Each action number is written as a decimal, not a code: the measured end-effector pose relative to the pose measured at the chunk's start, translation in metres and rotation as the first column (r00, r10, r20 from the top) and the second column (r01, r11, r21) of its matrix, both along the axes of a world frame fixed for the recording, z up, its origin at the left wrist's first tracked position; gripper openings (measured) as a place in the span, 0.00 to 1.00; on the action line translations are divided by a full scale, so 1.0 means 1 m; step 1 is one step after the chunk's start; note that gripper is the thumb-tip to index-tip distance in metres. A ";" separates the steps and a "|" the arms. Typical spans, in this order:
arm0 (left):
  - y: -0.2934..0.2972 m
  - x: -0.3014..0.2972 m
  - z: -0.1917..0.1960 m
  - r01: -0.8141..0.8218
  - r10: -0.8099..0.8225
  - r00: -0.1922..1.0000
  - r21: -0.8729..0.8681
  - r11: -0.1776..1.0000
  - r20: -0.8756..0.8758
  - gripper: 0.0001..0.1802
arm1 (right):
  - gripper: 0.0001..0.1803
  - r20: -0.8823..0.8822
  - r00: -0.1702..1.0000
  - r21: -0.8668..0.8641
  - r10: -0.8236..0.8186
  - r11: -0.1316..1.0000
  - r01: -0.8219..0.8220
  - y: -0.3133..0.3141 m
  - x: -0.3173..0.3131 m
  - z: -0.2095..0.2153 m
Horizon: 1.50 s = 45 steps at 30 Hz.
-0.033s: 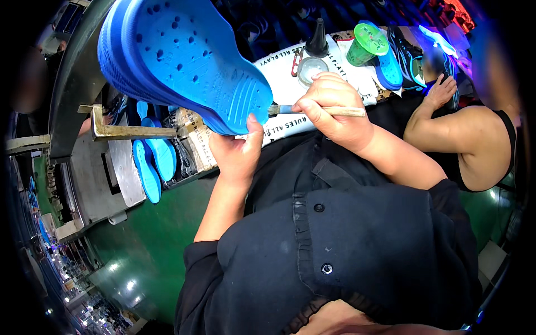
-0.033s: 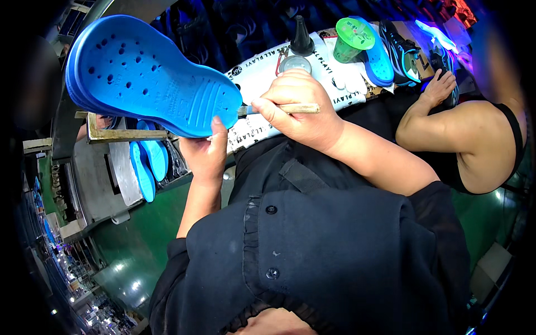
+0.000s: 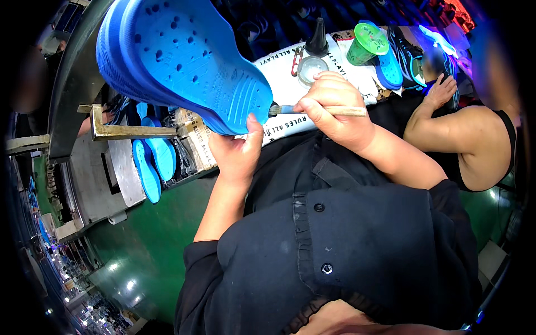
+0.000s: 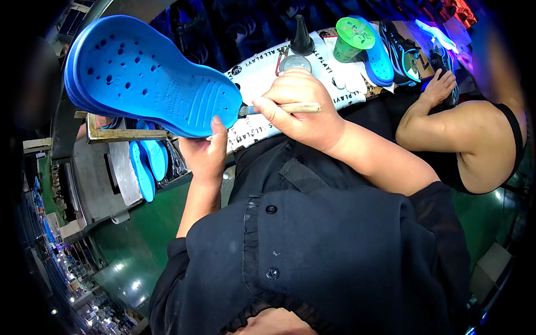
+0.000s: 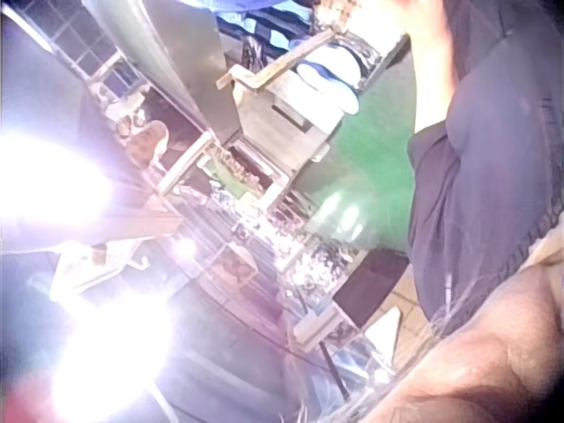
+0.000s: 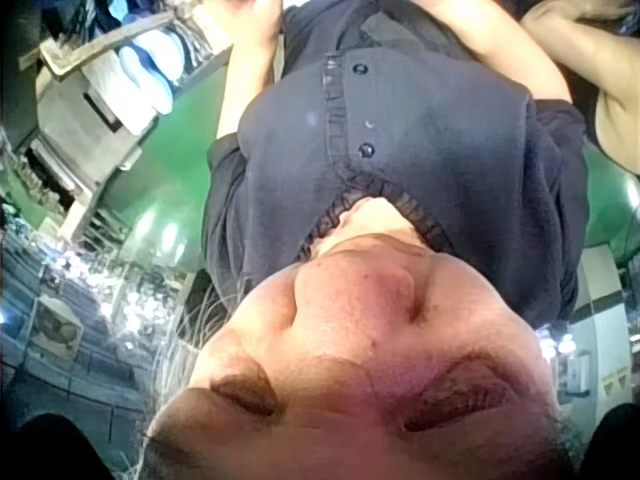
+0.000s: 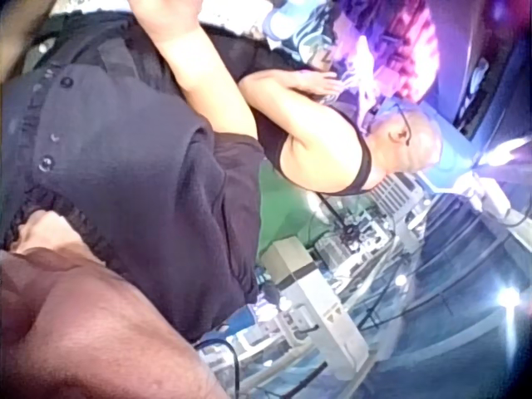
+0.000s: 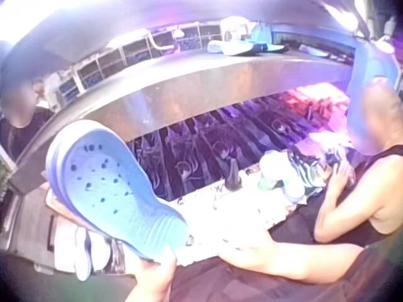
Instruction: The person uses a small brush to apply white paint to the sole of a blue clog-style shoe. They repeatedly dip the brush into a small container of paint and carefully cover the textured surface of the shoe sole, then place the finished shoe on a nearby shelf.
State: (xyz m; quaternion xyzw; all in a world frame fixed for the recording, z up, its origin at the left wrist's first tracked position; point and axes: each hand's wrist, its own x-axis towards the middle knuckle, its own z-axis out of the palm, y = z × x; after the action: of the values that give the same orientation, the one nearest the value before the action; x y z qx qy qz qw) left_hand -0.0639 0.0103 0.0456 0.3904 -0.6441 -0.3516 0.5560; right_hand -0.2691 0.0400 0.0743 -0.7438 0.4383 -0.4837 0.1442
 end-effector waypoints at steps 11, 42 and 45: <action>-0.001 0.001 -0.003 -0.020 0.019 0.998 0.007 1.000 0.060 0.11 | 0.10 -0.002 1.000 0.041 -0.001 0.999 0.001 -0.005 0.000 -0.001; -0.003 0.003 -0.021 -0.022 0.047 0.992 -0.202 0.979 0.118 0.08 | 0.09 -0.045 0.999 -0.065 -0.014 0.998 0.011 -0.003 -0.001 -0.012; -0.003 0.003 -0.019 -0.019 0.058 0.986 -0.240 0.971 0.156 0.08 | 0.09 -0.005 1.000 -0.108 -0.016 0.994 0.015 -0.005 0.004 -0.007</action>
State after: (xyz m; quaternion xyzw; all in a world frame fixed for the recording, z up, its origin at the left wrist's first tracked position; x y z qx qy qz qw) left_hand -0.0611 0.0072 0.0268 0.3608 -0.7170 -0.2282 0.5511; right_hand -0.2646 0.0351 0.0672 -0.7484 0.4177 -0.5057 0.0986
